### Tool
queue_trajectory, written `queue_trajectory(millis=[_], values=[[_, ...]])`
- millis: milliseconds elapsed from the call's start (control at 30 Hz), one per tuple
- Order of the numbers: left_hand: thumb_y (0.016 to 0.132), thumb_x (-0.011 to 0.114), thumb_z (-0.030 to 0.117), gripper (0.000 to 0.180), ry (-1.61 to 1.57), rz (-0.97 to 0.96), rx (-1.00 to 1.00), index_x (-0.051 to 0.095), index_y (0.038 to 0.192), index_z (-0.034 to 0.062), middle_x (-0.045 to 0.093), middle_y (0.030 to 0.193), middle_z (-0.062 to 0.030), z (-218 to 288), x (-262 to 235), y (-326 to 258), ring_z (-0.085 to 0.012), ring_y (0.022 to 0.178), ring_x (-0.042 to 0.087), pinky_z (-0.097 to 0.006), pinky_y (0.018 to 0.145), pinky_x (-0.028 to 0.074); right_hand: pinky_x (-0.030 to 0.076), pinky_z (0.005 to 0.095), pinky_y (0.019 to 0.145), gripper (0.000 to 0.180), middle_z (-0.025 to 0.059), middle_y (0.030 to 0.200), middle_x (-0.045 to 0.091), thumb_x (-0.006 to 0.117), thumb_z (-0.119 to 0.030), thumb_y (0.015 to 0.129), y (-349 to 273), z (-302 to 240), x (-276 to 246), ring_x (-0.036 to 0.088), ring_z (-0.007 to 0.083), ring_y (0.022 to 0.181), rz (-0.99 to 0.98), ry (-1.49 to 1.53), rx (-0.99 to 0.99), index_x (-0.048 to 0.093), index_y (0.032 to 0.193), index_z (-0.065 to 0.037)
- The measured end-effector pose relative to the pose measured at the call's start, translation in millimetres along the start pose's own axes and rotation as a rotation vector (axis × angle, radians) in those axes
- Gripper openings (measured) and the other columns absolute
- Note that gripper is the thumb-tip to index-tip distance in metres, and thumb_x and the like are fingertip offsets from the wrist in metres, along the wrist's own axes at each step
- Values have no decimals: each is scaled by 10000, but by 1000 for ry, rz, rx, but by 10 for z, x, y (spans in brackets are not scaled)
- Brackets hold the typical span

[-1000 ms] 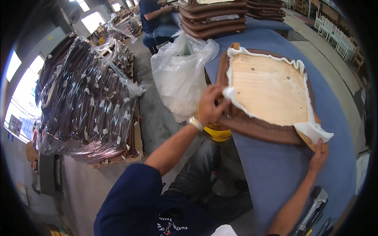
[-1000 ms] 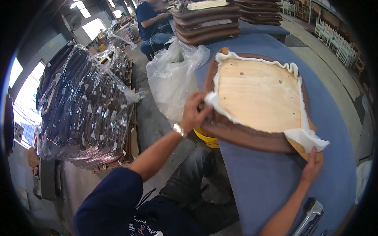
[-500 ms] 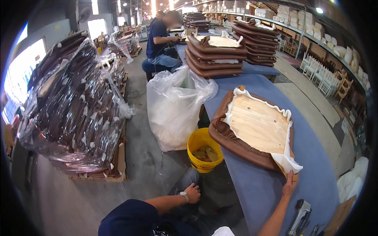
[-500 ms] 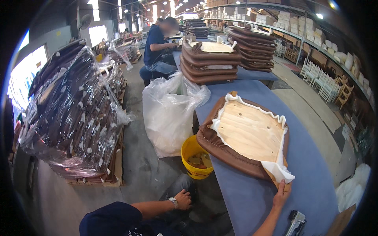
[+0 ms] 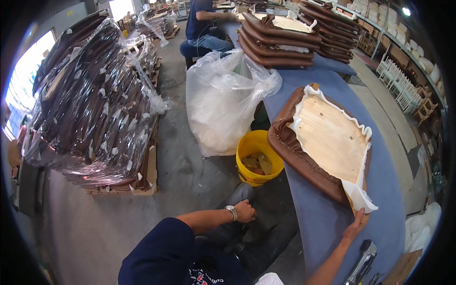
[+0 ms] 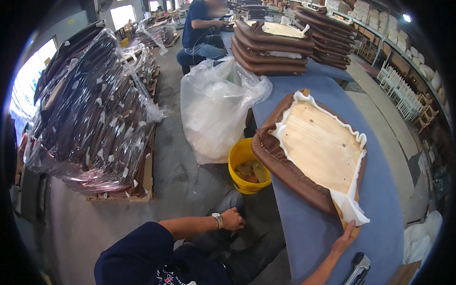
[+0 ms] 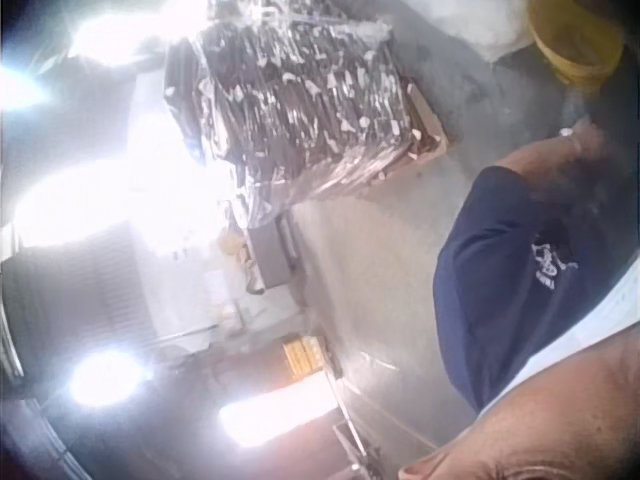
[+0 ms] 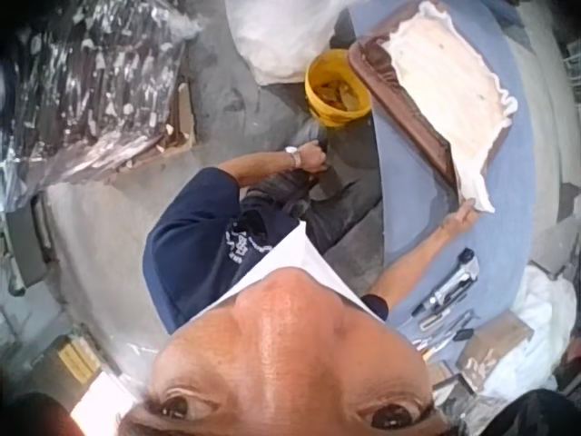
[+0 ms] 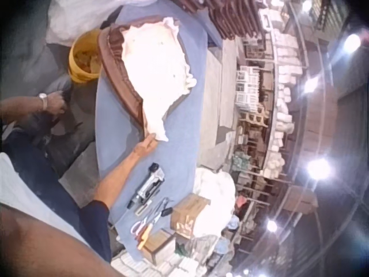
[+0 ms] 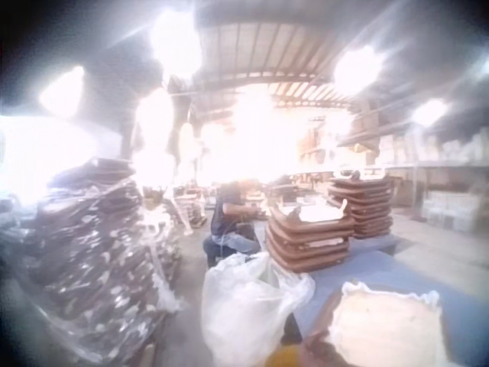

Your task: The person staples white fabric onto a brown upholstered frame using a pneumatic staple gun, then trims excess fabric with a yellow utility knife. They repeatedly pull and smooth the fabric, rotate the frame, and continue stapling along the edges. The finished piece is placed on a stack of similar items.

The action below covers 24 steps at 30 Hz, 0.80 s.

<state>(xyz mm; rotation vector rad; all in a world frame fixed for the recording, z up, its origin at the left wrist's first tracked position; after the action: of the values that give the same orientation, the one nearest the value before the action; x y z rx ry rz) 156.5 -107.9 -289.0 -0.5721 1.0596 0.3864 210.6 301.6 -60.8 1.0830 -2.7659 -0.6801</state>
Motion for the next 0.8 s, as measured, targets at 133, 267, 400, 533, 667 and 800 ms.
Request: queue_trajectory(millis=[133,267,400,533,667,800], values=[[981,654,329,326,-578,308,53,760,1108,48,740,965,-129,421,-807,-287,-284,945,699,-374,858,505,417,382,1083,543,174,1380,563,464,-368,1097,55,123,11,544,269,1261,-36,203,92,487,1407,77],[1020,620,347,369,-1135,259,501,757,1071,9,741,948,-89,1409,-2288,-707,-213,893,672,-379,892,486,409,387,1086,540,172,1372,557,418,-385,1107,76,209,-74,529,262,1272,73,464,167,497,1402,60],[983,661,327,359,-1210,580,1209,774,920,-7,736,876,-112,1930,-3770,-1604,-191,767,662,-422,835,459,408,377,1061,463,150,1287,590,409,-340,1114,109,-197,-92,545,244,1220,39,-57,-45,532,1364,30],[930,737,323,338,-984,695,1418,763,854,-4,723,800,-124,2131,-4163,-2064,-236,698,647,-412,778,446,434,350,982,425,125,1157,637,422,-319,1114,130,-90,-187,580,222,1128,-20,-287,-20,573,1295,35],[908,759,208,253,-1004,832,1255,699,723,45,687,754,-48,2069,-4192,-2214,-200,640,618,-405,775,456,474,338,867,434,116,965,666,441,-337,1109,51,-246,-121,602,215,930,26,-376,21,622,1149,55],[911,762,222,248,-957,932,1254,719,747,41,689,759,-41,2056,-4285,-2441,-198,646,621,-392,762,460,481,366,731,446,126,781,634,470,-348,1100,19,-297,-155,544,210,732,8,-558,-44,620,998,59]])
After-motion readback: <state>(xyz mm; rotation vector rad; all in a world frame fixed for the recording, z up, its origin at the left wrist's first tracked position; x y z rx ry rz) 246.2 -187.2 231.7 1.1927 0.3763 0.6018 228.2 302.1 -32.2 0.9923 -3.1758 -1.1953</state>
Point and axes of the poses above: each hand's wrist, its own y-axis towards the middle knuckle, its own x-axis out of the palm, z = x × y, the point moved 10 cm from there along y, towards the middle knuckle
